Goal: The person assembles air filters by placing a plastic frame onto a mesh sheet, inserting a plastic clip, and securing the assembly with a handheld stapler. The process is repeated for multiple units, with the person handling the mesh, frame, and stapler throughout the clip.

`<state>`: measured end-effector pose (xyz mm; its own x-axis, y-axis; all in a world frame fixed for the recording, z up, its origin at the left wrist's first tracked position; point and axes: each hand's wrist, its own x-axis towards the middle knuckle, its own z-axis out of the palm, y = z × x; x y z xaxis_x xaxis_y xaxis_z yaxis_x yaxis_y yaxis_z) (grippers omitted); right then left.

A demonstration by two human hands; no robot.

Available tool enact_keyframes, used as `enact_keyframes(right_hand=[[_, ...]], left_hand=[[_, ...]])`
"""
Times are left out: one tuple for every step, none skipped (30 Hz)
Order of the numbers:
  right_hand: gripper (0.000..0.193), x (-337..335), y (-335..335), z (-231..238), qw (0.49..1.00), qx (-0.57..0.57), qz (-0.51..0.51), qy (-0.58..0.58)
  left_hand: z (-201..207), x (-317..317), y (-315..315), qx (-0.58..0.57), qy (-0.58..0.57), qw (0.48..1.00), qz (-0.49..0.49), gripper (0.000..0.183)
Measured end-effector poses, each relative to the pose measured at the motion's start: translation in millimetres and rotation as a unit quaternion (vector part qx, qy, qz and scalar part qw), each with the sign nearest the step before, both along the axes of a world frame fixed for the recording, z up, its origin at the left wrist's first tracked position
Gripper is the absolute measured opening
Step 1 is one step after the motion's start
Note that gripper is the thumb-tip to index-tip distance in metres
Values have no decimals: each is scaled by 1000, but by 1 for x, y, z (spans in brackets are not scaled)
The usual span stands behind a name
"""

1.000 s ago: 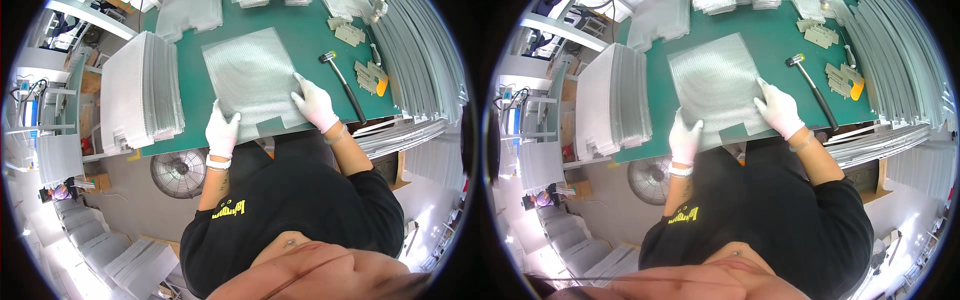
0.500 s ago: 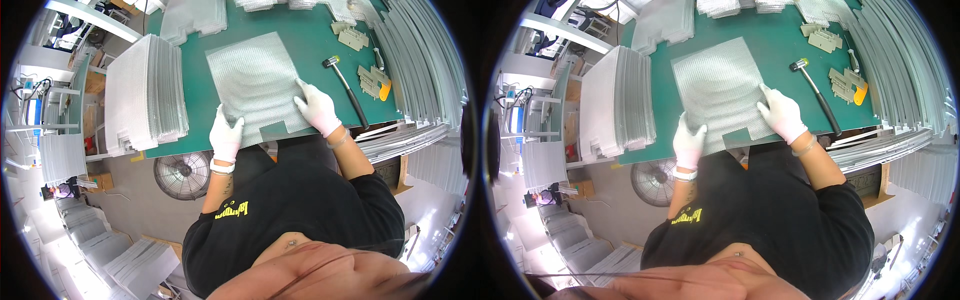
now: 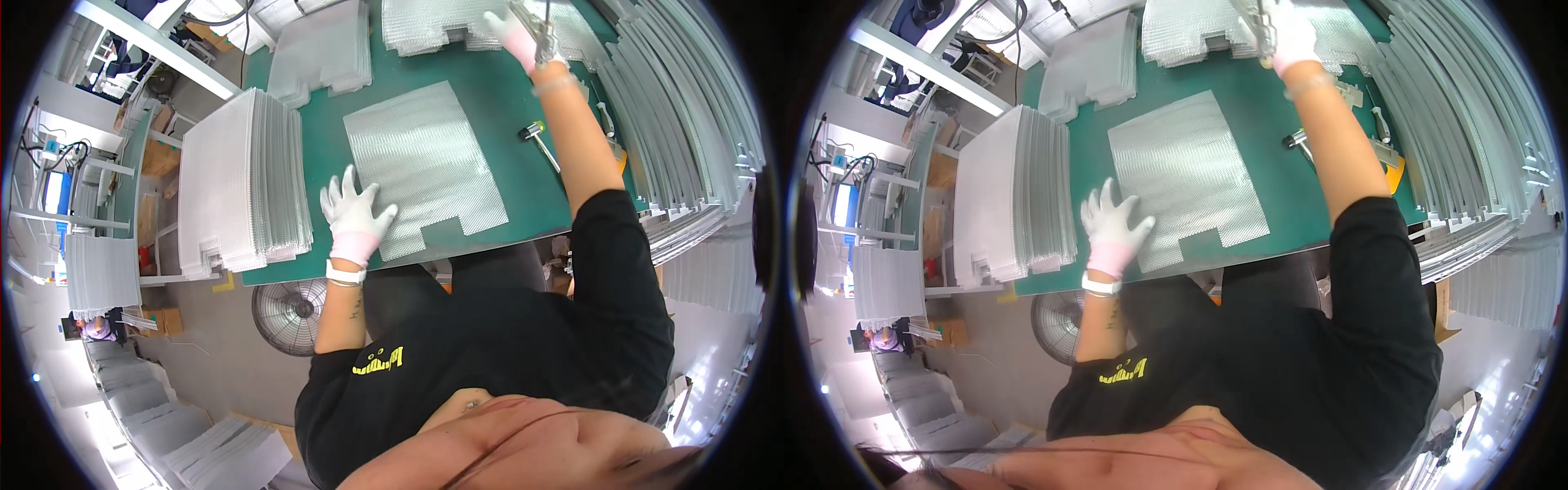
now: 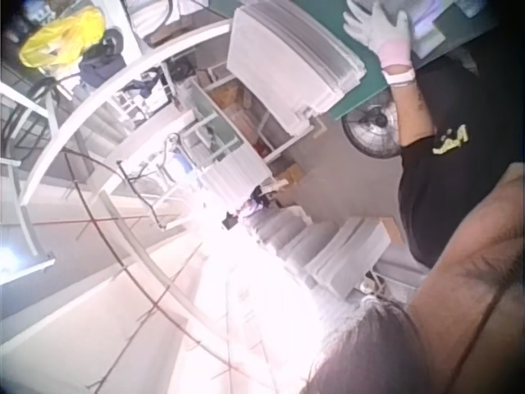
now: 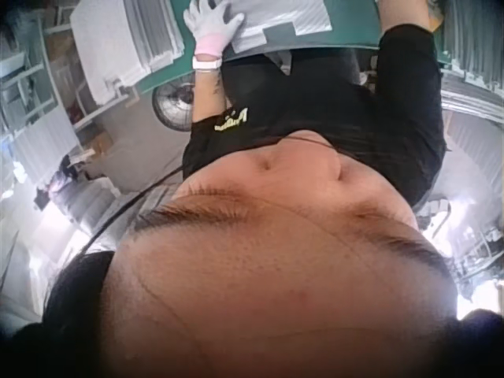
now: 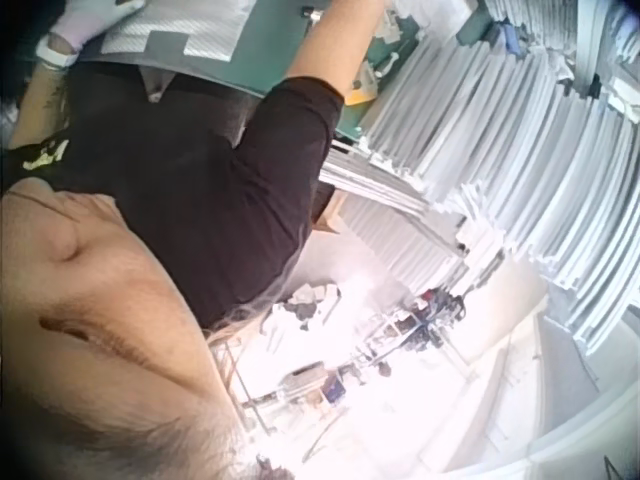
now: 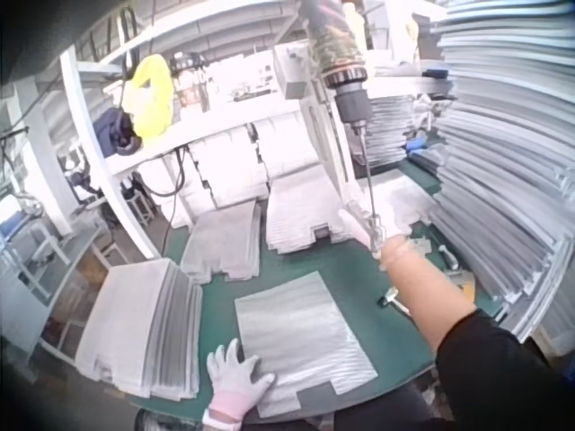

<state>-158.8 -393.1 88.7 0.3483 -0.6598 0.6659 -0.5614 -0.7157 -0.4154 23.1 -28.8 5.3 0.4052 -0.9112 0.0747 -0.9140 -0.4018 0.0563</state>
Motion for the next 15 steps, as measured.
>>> enact_keyframes(right_hand=[[41, 11, 4, 16, 996, 42, -56, 62], [41, 26, 7, 30, 983, 85, -109, 121], [41, 33, 6, 38, 962, 128, -162, 179], [40, 32, -3, 34, 954, 122, -183, 203], [39, 35, -13, 22, 946, 120, -200, 226], [39, 38, -19, 13, 937, 116, -213, 250], [38, 39, -19, 10, 938, 103, -218, 251], [38, 38, -17, 8, 938, 90, -222, 251], [37, 39, -13, 9, 939, 74, -224, 251], [37, 44, -9, 12, 941, 76, -215, 249], [37, 47, -7, 12, 943, 81, -208, 247], [37, 47, -7, 13, 944, 86, -204, 246], [39, 44, -7, 14, 943, 94, -200, 248], [41, 41, -6, 15, 943, 101, -194, 250], [42, 40, -7, 17, 943, 108, -187, 253]], left_hand=[[11, 3, -9, -51, -7, 998, -29, 59], [22, 8, -21, -102, -16, 993, -55, 60], [30, 15, -36, -151, -23, 985, -82, 62], [36, 23, -64, -223, 20, 967, -121, 64], [44, 33, -97, -289, 62, 942, -156, 67], [49, 41, -132, -304, 109, 932, -164, 69], [53, 50, -169, -319, 156, 920, -170, 71], [51, 62, -209, -313, 170, 918, -174, 72], [50, 75, -242, -311, 182, 916, -177, 74], [52, 86, -265, -281, 212, 922, -162, 75], [53, 92, -283, -250, 244, 925, -150, 77], [51, 91, -296, -213, 239, 938, -129, 78], [52, 83, -308, -176, 236, 949, -110, 79], [53, 79, -317, -151, 253, 952, -85, 77], [52, 76, -322, -178, 286, 941, -47, 75]])
